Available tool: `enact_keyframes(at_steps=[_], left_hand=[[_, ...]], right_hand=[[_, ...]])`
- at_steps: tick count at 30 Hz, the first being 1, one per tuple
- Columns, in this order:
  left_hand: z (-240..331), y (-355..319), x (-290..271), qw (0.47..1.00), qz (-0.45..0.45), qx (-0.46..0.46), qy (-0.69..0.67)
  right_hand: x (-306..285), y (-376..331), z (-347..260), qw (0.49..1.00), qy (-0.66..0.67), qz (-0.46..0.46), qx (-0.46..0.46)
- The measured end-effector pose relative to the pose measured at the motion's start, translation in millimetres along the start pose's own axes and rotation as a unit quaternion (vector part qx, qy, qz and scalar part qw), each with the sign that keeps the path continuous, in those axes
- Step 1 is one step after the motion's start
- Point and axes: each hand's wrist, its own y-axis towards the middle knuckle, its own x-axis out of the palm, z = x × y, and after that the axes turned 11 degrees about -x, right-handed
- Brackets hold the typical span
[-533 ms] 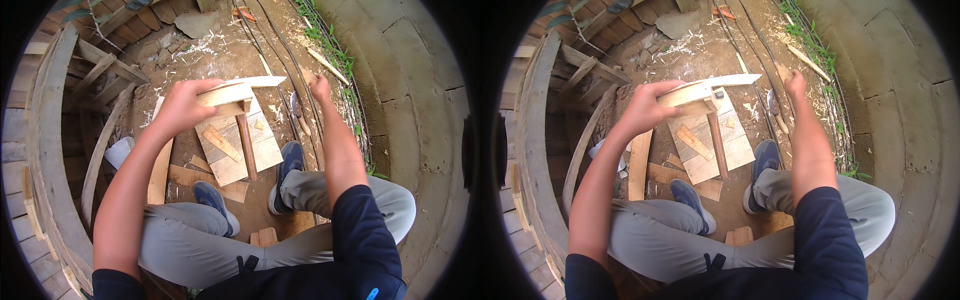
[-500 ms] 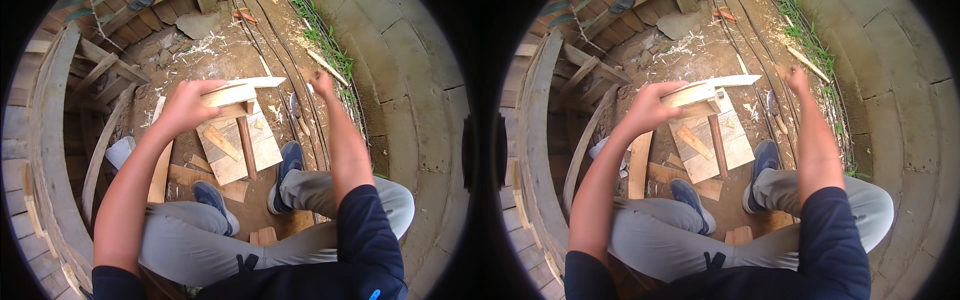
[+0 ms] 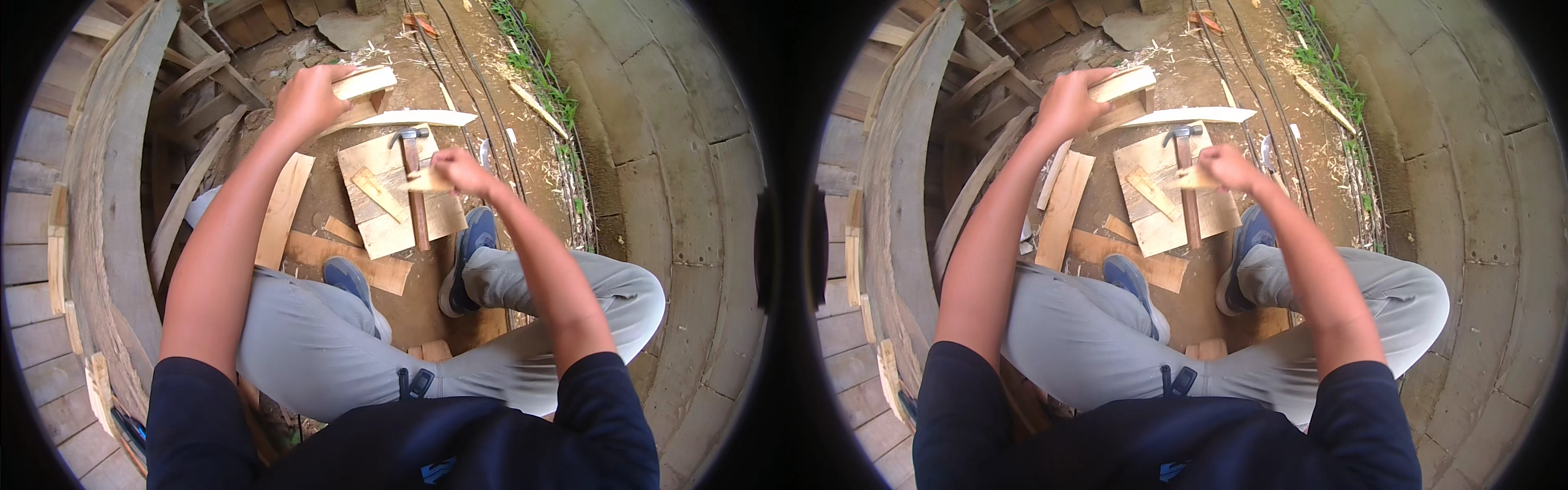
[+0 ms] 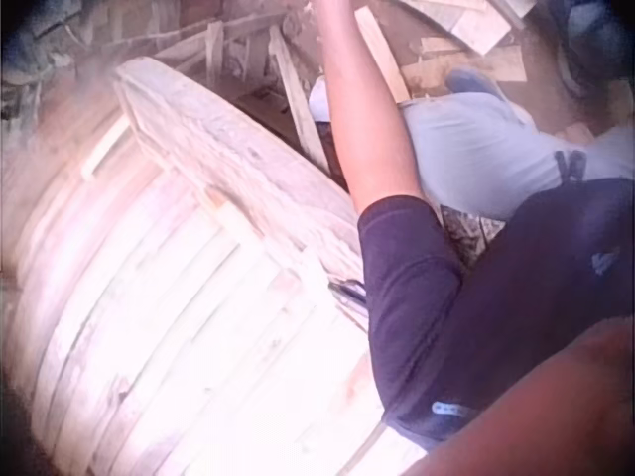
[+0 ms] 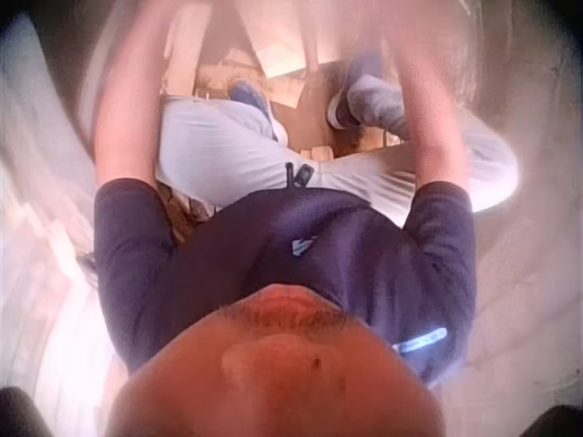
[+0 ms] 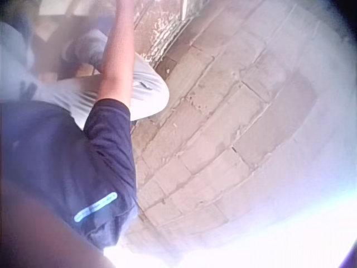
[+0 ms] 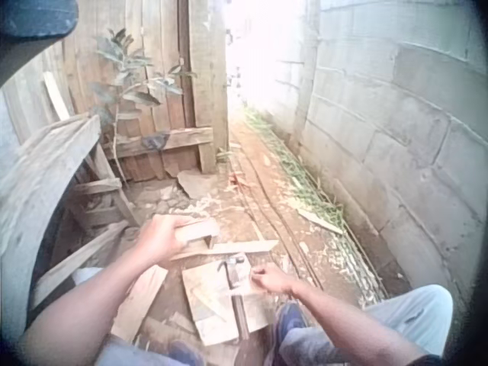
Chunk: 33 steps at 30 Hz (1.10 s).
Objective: The person assembles a small wooden box by hand, fitting pieces together and using a hammer to drive nails. They handle small wooden planks, a hammer, and nails to construct the box frame and sides.
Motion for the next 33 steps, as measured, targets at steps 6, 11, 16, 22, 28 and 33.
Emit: enact_keyframes(at_steps=[6, 11, 16, 22, 28, 33], left_hand=[[-17.7, 4.0, -0.3, 0.999, 0.016, -0.027, -0.040], [-18.9, 6.0, 7.6, 0.998, 0.020, 0.006, -0.056], [-20.1, -2.8, 9.0, 0.999, -0.018, 0.013, -0.044], [-11.3, -19.9, 23.9, 0.984, -0.159, 0.027, -0.068], [-22.1, -27.1, 52.8, 0.956, -0.250, 0.142, -0.055], [-23.7, -39.8, 75.5, 0.945, -0.278, 0.156, -0.068]], right_hand=[[125.5, -7.9, 8.7, 0.933, -0.238, 0.266, -0.046], [178.9, -21.0, 20.6, 0.887, -0.329, 0.269, -0.178], [184.1, -33.9, -13.9, 0.929, -0.281, 0.148, -0.189], [67.9, -31.6, -56.2, 0.933, -0.331, -0.131, 0.058], [-29.8, -103.1, -104.0, 0.924, -0.371, -0.079, 0.054], [-50.9, -132.2, -130.3, 0.951, -0.306, 0.036, -0.008]])
